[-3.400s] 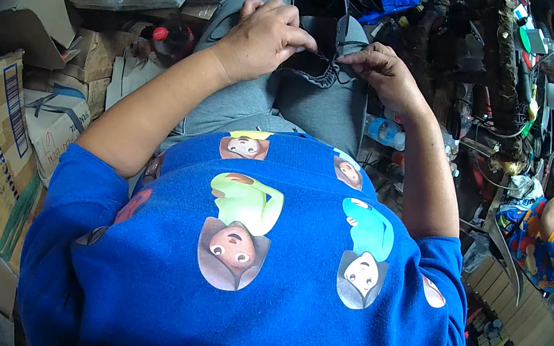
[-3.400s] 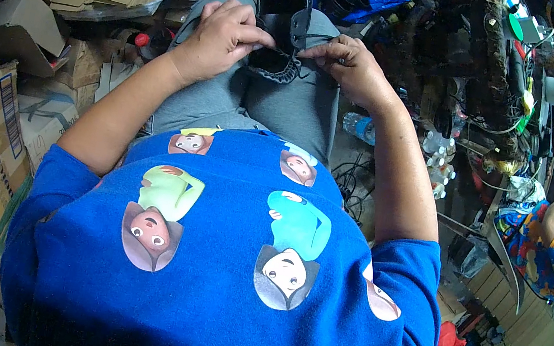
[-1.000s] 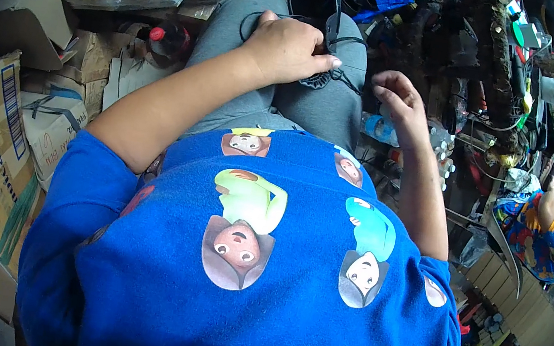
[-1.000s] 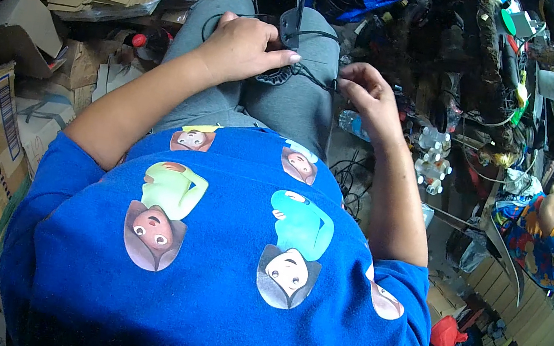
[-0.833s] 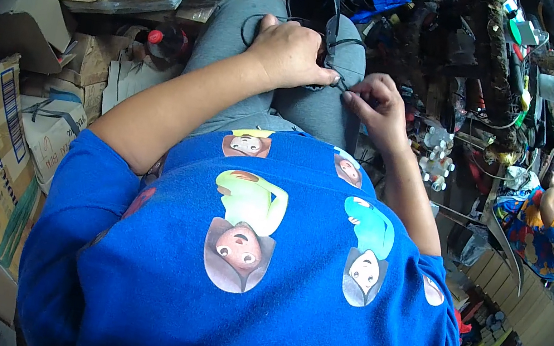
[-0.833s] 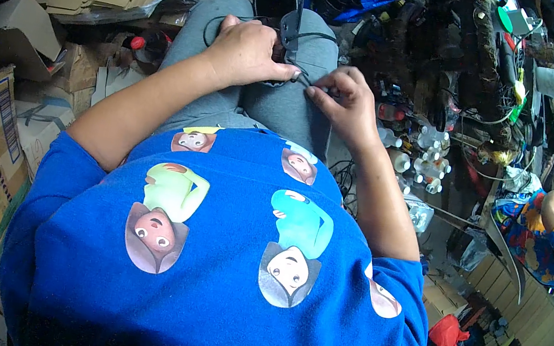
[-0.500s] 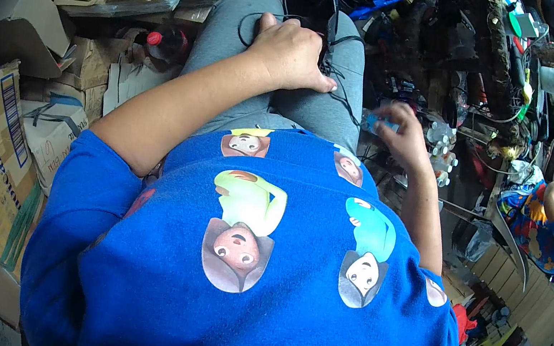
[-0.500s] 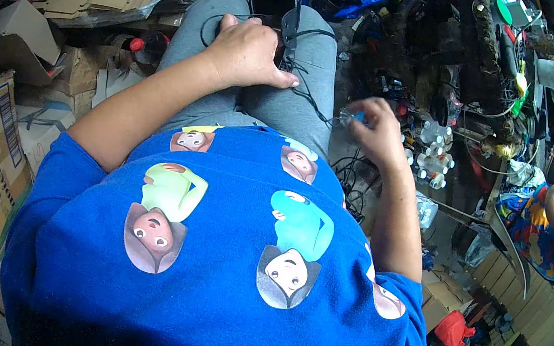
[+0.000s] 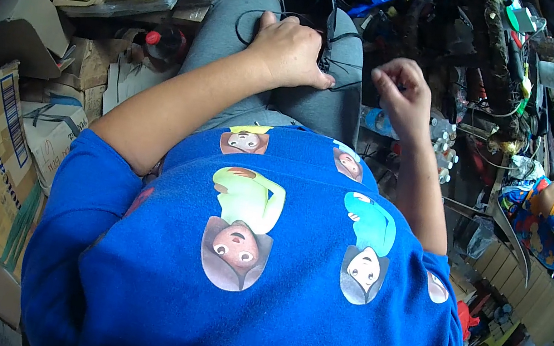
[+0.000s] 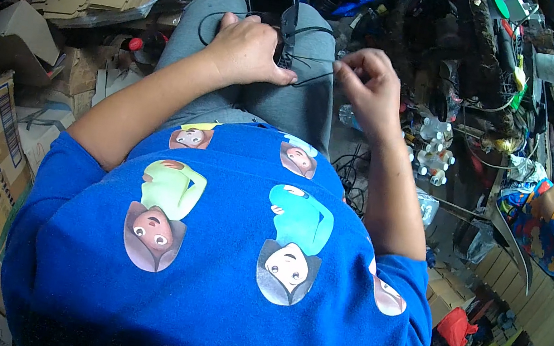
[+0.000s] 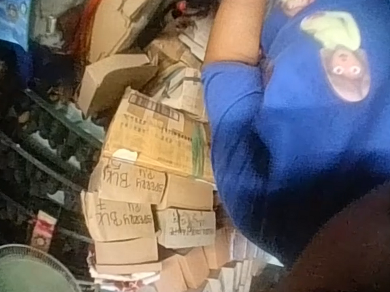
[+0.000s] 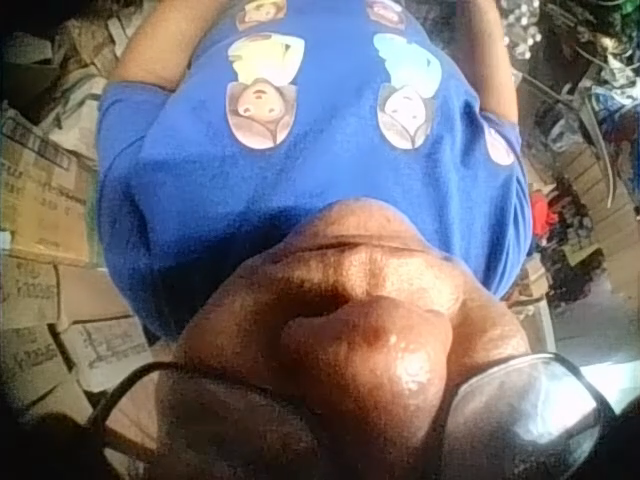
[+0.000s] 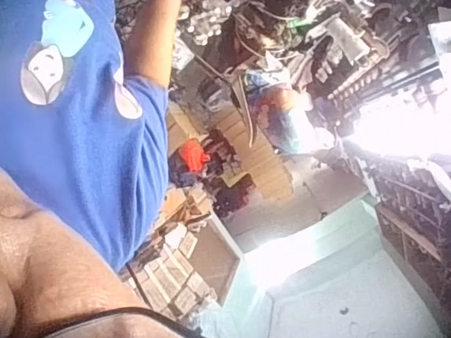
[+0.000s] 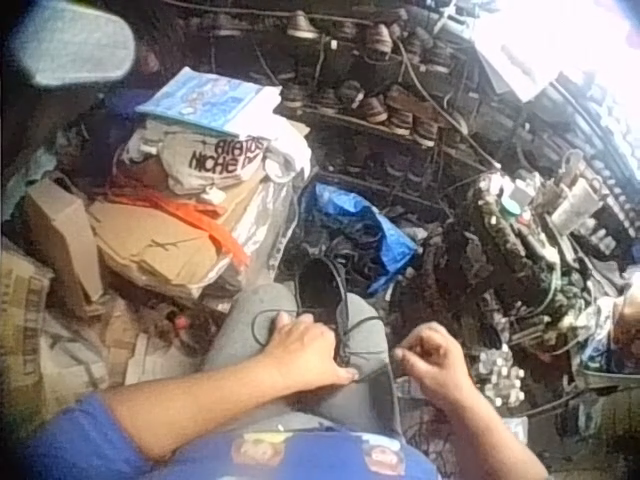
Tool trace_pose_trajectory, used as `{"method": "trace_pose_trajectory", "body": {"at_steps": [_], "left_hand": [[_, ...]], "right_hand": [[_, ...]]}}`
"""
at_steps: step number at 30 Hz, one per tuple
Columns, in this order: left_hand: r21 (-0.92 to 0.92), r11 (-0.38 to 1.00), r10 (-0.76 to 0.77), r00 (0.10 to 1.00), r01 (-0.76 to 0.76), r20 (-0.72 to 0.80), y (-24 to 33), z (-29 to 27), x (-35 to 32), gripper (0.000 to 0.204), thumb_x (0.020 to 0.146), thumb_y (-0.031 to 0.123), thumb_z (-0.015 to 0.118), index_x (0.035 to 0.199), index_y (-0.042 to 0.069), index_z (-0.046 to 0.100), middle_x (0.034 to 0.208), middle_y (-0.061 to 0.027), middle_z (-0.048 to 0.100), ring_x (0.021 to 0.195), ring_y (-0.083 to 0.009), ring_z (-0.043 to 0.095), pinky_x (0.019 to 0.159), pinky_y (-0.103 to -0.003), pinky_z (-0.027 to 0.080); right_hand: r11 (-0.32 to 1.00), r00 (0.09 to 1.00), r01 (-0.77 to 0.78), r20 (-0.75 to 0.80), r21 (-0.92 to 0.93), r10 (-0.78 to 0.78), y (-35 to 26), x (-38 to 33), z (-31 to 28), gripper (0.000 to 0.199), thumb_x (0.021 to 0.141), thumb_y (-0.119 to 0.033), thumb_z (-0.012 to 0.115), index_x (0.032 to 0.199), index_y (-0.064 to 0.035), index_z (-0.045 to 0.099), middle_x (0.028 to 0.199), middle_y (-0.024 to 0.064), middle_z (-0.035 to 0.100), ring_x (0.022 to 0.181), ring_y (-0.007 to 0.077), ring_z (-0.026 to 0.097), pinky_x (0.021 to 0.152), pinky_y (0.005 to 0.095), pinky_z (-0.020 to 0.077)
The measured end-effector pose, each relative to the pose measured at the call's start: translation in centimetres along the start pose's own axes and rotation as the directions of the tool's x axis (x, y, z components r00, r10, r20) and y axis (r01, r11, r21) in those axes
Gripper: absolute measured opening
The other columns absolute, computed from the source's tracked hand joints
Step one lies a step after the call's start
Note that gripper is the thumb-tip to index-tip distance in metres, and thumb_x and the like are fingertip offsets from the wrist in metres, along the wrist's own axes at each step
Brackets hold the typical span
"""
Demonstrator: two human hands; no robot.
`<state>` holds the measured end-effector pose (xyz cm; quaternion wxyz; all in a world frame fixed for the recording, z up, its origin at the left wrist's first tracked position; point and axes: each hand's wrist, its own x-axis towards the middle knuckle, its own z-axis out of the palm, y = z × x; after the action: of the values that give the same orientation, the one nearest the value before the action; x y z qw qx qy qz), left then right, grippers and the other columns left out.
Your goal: Sewing the upper part of a black leather shoe using a needle and thread.
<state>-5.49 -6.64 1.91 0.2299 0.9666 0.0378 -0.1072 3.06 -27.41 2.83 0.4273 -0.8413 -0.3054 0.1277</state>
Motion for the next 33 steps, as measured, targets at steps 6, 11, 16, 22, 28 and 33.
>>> {"method": "trace_pose_trajectory", "body": {"at_steps": [6, 11, 16, 22, 28, 33], "left_hand": [[-0.038, 0.998, 0.060, 0.998, -0.059, 0.013, -0.3, -0.3, 0.1, 0.060, 0.069, 0.057, 0.065, 0.085, 0.000, 0.065, 0.088, -0.0181, 0.063, 0.096, -0.0313, 0.058, 0.085, -0.046, 0.036], [-0.153, 0.974, 0.169, 0.986, -0.169, -0.017, -2.8, 0.2, -0.5, 0.021, 0.088, 0.024, 0.051, 0.092, 0.006, 0.060, 0.090, -0.0162, 0.063, 0.097, -0.0332, 0.058, 0.084, -0.049, 0.042], [-0.017, 0.957, 0.287, 0.956, -0.289, -0.068, -3.4, 0.5, 0.2, 0.013, 0.084, 0.016, 0.053, 0.091, 0.009, 0.061, 0.085, -0.0109, 0.063, 0.091, -0.0295, 0.059, 0.081, -0.044, 0.041], [0.155, 0.899, 0.435, 0.871, -0.409, -0.229, -5.6, 0.3, -1.9, 0.011, 0.079, 0.011, 0.054, 0.088, 0.011, 0.060, 0.077, -0.0057, 0.059, 0.086, -0.0244, 0.057, 0.079, -0.040, 0.038], [0.125, 0.960, 0.278, 0.892, -0.249, -0.357, -11.3, -2.1, -7.7, 0.015, 0.075, 0.005, 0.060, 0.089, 0.009, 0.061, 0.081, -0.0057, 0.061, 0.082, -0.0253, 0.056, 0.077, -0.038, 0.040], [-0.682, 0.654, 0.047, 0.917, -0.328, -0.395, -7.7, -5.4, -6.5, 0.008, 0.089, 0.011, 0.059, 0.085, 0.005, 0.062, 0.086, -0.0042, 0.064, 0.085, -0.0147, 0.060, 0.080, -0.029, 0.046]], "right_hand": [[0.979, 0.966, -0.201, 0.170, 0.027, 0.194, 4.2, 2.5, 0.6, 0.017, 0.080, -0.012, 0.069, 0.090, 0.0004, 0.063, 0.090, 0.0063, 0.058, 0.077, 0.0118, 0.056, 0.069, 0.0247, 0.0459], [0.930, 0.978, 0.192, 0.141, -0.313, -0.155, -2.1, 3.3, 0.0, 0.017, 0.079, -0.019, 0.067, 0.092, -0.0084, 0.067, 0.091, 0.0079, 0.061, 0.088, 0.0235, 0.060, 0.082, 0.0363, 0.0444], [0.557, 0.819, 0.555, 0.523, -0.618, -0.237, -4.2, 3.7, 2.4, 0.006, 0.081, -0.015, 0.057, 0.086, -0.0135, 0.059, 0.081, 0.0036, 0.063, 0.090, 0.0229, 0.059, 0.085, 0.0409, 0.0382], [0.596, 0.775, 0.598, 0.577, -0.535, -0.260, -2.7, 4.5, 1.8, 0.013, 0.075, -0.008, 0.055, 0.086, -0.0132, 0.056, 0.080, 0.0041, 0.064, 0.089, 0.0247, 0.060, 0.086, 0.0416, 0.0385], [0.930, 0.927, -0.132, 0.289, -0.343, 0.238, 3.5, 2.7, -3.7, 0.006, 0.079, -0.010, 0.063, 0.085, -0.0100, 0.064, 0.077, 0.0044, 0.064, 0.079, 0.0193, 0.059, 0.078, 0.0309, 0.0422], [0.541, 0.977, -0.210, 0.158, 0.814, 0.143, 3.7, 4.4, -2.6, 0.019, 0.090, -0.022, 0.059, 0.092, -0.0037, 0.061, 0.084, 0.0035, 0.059, 0.081, 0.0139, 0.055, 0.082, 0.0347, 0.0457]]}}
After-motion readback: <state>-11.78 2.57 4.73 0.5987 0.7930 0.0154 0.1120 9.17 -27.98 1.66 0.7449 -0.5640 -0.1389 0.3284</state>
